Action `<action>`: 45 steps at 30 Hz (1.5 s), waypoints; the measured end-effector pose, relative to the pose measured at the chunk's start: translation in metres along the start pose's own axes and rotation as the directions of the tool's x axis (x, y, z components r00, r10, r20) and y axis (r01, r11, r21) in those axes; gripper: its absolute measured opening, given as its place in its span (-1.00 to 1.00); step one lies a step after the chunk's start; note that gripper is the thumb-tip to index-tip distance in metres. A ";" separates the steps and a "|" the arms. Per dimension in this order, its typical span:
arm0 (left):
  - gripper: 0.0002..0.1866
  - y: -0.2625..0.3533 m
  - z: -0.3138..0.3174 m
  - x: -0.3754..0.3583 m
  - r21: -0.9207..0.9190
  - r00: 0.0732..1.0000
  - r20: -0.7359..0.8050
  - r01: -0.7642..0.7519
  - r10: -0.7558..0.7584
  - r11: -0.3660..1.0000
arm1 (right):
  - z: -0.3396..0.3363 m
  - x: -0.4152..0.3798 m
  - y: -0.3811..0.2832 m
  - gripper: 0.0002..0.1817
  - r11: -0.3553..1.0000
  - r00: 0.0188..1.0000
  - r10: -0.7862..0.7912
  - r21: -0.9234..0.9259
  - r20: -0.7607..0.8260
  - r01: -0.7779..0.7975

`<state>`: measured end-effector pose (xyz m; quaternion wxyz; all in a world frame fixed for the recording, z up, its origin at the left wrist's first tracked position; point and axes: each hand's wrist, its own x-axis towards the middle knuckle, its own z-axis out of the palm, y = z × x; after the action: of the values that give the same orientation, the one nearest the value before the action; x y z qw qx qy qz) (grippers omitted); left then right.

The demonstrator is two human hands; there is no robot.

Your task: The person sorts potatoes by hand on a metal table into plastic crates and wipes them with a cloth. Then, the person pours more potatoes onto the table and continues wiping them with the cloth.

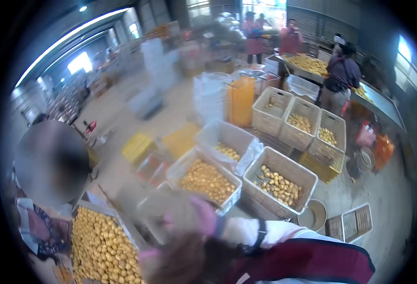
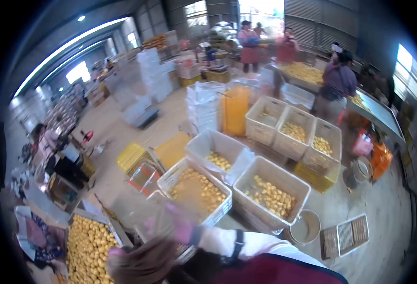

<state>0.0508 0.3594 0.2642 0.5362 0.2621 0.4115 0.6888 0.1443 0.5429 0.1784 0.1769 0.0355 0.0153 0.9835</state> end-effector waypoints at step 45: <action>-0.69 -0.535 0.339 0.181 0.669 -0.037 0.742 -0.015 -0.669 0.743 | -0.162 -0.480 -0.090 -0.15 0.503 -0.072 -0.854 -0.853 -0.515 0.143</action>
<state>0.5500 0.6754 -0.0265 0.7316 0.6654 0.1456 0.0280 0.6124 0.4572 -0.0184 0.5080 -0.6359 -0.1549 0.5600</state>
